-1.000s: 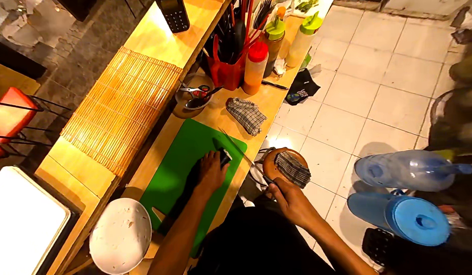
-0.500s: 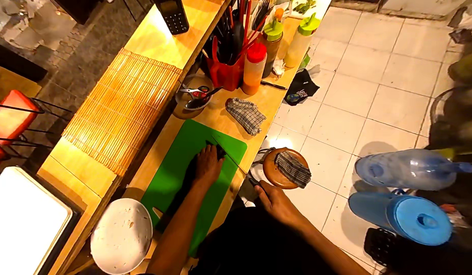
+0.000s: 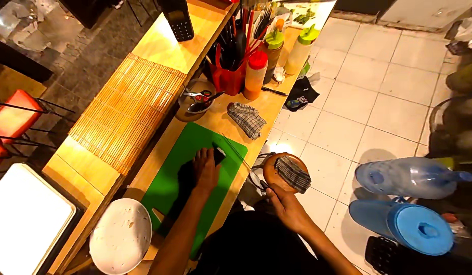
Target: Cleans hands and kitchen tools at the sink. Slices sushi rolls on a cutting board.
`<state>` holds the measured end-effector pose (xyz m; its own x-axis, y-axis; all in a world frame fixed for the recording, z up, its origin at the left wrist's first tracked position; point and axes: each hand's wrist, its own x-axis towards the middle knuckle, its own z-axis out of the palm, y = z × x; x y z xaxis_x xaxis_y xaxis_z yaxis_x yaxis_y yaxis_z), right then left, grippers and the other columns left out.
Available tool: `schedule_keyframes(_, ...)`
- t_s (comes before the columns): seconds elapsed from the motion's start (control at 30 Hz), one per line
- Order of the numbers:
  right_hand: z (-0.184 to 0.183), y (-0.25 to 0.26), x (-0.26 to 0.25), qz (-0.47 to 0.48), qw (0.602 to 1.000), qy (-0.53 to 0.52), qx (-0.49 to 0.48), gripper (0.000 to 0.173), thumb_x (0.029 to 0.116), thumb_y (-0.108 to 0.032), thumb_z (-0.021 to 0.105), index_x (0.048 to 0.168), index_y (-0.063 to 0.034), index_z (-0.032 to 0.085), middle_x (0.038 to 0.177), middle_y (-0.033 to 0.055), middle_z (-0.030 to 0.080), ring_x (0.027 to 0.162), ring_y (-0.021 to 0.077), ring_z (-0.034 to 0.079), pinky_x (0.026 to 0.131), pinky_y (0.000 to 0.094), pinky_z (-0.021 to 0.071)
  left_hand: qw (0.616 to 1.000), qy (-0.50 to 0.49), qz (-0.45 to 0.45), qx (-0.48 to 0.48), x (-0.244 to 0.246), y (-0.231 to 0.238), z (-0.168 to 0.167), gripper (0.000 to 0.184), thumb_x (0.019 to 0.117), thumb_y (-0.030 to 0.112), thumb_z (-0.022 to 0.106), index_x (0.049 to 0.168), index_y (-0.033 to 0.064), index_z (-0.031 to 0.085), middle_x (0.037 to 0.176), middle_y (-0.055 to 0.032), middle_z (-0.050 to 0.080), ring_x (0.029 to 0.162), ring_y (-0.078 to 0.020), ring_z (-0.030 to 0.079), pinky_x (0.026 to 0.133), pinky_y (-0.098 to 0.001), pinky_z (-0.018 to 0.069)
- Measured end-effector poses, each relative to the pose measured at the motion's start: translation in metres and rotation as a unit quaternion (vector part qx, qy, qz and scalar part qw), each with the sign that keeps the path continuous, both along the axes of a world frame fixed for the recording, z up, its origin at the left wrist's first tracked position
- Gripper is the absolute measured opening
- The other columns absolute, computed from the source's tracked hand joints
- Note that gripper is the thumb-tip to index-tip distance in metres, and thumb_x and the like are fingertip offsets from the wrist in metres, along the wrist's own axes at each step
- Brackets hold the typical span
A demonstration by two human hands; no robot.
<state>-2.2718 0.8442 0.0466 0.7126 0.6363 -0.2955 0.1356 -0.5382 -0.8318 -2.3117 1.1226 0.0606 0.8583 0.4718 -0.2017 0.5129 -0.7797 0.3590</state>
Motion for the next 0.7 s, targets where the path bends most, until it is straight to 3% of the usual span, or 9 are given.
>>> schedule_keyframes(0.07, 0.006, 0.003, 0.002, 0.024, 0.999, -0.012, -0.025, 0.047, 0.1080, -0.043, 0.034, 0.102, -0.0077, 0.064, 0.070, 0.0025, 0.058, 0.061, 0.0153, 0.060, 0.060, 0.0378, 0.0531, 1.000, 0.022, -0.010, 0.005, 0.000, 0.004, -0.004, 0.063, 0.0921, 0.030, 0.076, 0.142, -0.0011, 0.054, 0.139, -0.0261, 0.055, 0.134, -0.0448, 0.048, 0.111, -0.0619, 0.0379)
schedule_keyframes(0.17, 0.012, 0.009, 0.006, 0.049, 0.998, -0.024, -0.042, 0.048, 0.1077, -0.045, 0.034, 0.104, -0.0079, 0.064, 0.071, 0.0045, 0.059, 0.063, 0.0188, 0.062, 0.061, 0.0414, 0.0543, 0.999, 0.035, -0.027, 0.010, 0.002, 0.007, -0.009, 0.058, 0.0950, 0.036, 0.072, 0.137, -0.0013, 0.057, 0.137, -0.0247, 0.055, 0.132, -0.0425, 0.050, 0.108, -0.0593, 0.0423)
schedule_keyframes(0.43, 0.014, 0.013, 0.006, 0.073, 0.993, -0.038, -0.080, 0.047, 0.1076, -0.044, 0.035, 0.103, -0.0071, 0.063, 0.071, 0.0064, 0.060, 0.065, 0.0222, 0.063, 0.062, 0.0437, 0.0543, 0.996, 0.086, -0.038, -0.007, 0.006, 0.002, -0.012, 0.055, 0.1020, 0.029, 0.063, 0.145, -0.0005, 0.048, 0.146, -0.0219, 0.051, 0.137, -0.0375, 0.049, 0.111, -0.0539, 0.0422)
schedule_keyframes(0.7, 0.006, 0.014, 0.002, 0.084, 0.993, -0.025, -0.077, 0.047, 0.1082, -0.042, 0.034, 0.100, -0.0062, 0.063, 0.072, 0.0072, 0.058, 0.066, 0.0227, 0.062, 0.064, 0.0437, 0.0529, 0.995, 0.072, -0.064, 0.014, 0.006, 0.001, -0.017, 0.057, 0.1028, 0.027, 0.062, 0.148, -0.0037, 0.045, 0.142, -0.0241, 0.054, 0.132, -0.0411, 0.052, 0.106, -0.0559, 0.0451)
